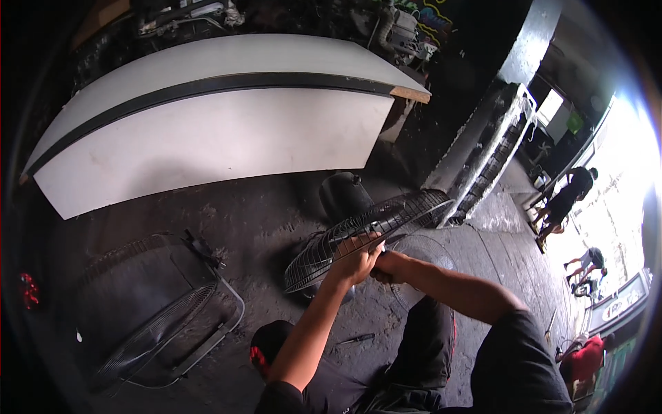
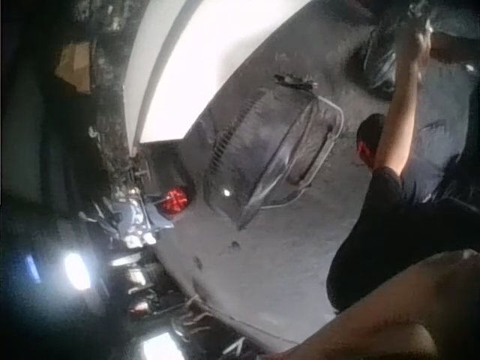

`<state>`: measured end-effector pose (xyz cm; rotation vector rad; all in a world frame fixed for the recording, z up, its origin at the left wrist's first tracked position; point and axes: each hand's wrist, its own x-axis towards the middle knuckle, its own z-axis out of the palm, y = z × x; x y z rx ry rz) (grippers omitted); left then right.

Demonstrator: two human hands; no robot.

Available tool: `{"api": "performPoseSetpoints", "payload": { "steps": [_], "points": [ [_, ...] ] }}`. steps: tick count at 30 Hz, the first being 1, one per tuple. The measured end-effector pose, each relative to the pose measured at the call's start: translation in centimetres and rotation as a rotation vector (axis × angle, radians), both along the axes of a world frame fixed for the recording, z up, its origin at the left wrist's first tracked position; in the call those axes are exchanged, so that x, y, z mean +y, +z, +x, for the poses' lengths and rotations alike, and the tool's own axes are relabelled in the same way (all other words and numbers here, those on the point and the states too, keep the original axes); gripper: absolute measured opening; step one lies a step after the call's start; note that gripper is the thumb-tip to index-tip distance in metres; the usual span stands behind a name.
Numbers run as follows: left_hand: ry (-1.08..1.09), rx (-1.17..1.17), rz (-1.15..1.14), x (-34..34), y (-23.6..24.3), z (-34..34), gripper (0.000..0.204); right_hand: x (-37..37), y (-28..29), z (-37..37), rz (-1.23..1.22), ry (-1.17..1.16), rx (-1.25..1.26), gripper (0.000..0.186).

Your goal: Repairing and reassembling electric fans in a garage setting.

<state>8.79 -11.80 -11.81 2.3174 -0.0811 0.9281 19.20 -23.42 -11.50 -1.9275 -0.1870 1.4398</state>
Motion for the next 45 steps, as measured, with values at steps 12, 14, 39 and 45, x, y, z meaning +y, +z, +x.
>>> {"api": "performPoseSetpoints", "payload": {
  "steps": [12, 14, 39, 45],
  "points": [
    [0.165, 0.022, 0.186, -1.3, -2.5, -0.3, 0.030, 0.0, -0.3, -1.1, -0.049, -0.088, 0.092, 0.037],
    [0.168, 0.028, 0.209, -0.9, -2.3, -0.5, 0.029, 0.5, 0.8, -1.9, -0.028, -0.065, 0.147, 0.036],
    [-0.118, 0.149, -0.449, 1.4, 0.6, -0.5, 0.028, -0.4, -3.7, -9.0, 0.907, -0.967, -0.332, 0.020],
    [-0.069, 0.100, -0.384, 1.3, 0.3, -0.5, 0.030, 1.0, -3.4, -10.9, 0.976, -1.001, -0.372, 0.020]
  ]
}}
